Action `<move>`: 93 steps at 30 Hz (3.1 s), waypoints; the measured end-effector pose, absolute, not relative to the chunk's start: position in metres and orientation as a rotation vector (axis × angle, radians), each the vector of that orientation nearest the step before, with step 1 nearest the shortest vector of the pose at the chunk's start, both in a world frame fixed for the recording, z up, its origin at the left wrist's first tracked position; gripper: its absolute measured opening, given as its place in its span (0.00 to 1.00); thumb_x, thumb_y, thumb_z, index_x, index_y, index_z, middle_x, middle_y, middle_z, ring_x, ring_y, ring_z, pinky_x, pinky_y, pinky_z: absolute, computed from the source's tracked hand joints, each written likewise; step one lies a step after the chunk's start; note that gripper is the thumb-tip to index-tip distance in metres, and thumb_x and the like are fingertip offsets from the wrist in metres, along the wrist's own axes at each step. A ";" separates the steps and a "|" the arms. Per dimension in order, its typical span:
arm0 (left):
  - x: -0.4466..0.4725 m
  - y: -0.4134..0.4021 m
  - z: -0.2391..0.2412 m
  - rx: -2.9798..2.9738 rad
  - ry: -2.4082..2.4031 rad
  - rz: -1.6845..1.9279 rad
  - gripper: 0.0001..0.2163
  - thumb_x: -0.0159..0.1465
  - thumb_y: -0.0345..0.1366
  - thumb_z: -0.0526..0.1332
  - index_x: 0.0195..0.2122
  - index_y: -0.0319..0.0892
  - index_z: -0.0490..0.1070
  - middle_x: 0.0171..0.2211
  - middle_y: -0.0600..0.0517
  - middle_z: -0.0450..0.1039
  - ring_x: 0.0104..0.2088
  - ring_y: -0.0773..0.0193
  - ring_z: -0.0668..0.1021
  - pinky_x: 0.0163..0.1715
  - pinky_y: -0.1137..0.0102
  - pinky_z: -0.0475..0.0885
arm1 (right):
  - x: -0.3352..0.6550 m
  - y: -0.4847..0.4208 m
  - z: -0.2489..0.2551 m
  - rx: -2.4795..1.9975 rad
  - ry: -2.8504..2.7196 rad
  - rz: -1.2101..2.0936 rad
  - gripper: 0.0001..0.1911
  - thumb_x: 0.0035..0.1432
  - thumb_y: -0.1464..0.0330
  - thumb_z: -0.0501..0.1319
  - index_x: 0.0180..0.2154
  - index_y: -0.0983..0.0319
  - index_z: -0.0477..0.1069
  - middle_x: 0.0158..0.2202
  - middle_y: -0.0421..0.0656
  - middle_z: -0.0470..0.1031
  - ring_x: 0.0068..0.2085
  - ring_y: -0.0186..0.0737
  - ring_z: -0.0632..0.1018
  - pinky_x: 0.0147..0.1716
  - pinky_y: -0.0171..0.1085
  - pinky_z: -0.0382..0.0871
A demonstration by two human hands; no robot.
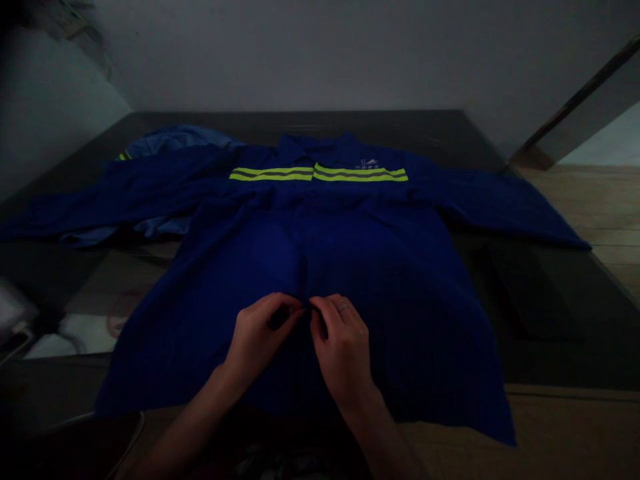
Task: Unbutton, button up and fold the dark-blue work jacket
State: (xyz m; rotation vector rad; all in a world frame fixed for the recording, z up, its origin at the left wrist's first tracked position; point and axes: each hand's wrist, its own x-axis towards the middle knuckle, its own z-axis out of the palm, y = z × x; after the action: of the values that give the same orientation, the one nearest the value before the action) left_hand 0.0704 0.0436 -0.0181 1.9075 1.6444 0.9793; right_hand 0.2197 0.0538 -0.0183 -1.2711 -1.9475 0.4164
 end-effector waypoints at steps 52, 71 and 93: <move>0.070 0.046 -0.014 1.524 1.604 1.026 0.10 0.56 0.23 0.60 0.35 0.44 0.75 0.28 0.58 0.78 0.29 0.70 0.79 0.31 0.79 0.71 | 0.228 0.081 -0.009 -1.214 -1.980 0.909 0.06 0.57 0.76 0.60 0.36 0.61 0.75 0.34 0.42 0.76 0.37 0.38 0.77 0.38 0.36 0.70; 0.062 0.047 -0.004 1.315 1.479 0.913 0.10 0.59 0.29 0.59 0.41 0.43 0.74 0.32 0.54 0.79 0.34 0.66 0.80 0.34 0.75 0.73 | 0.226 0.082 -0.009 -1.206 -1.964 0.891 0.05 0.56 0.75 0.62 0.29 0.61 0.72 0.29 0.39 0.74 0.33 0.37 0.76 0.34 0.35 0.68; 0.070 0.049 -0.012 1.438 1.619 0.889 0.08 0.60 0.29 0.58 0.38 0.44 0.73 0.32 0.55 0.78 0.33 0.66 0.80 0.33 0.74 0.74 | 0.218 0.073 0.000 -1.276 -2.415 0.474 0.09 0.59 0.78 0.56 0.33 0.62 0.72 0.32 0.44 0.75 0.35 0.41 0.76 0.35 0.37 0.68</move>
State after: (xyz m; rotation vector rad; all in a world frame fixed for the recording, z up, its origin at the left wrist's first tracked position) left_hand 0.0700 0.0490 -0.0119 1.4380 1.6191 0.8887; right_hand 0.2182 0.0729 -0.0002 -1.2764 -2.4150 0.4744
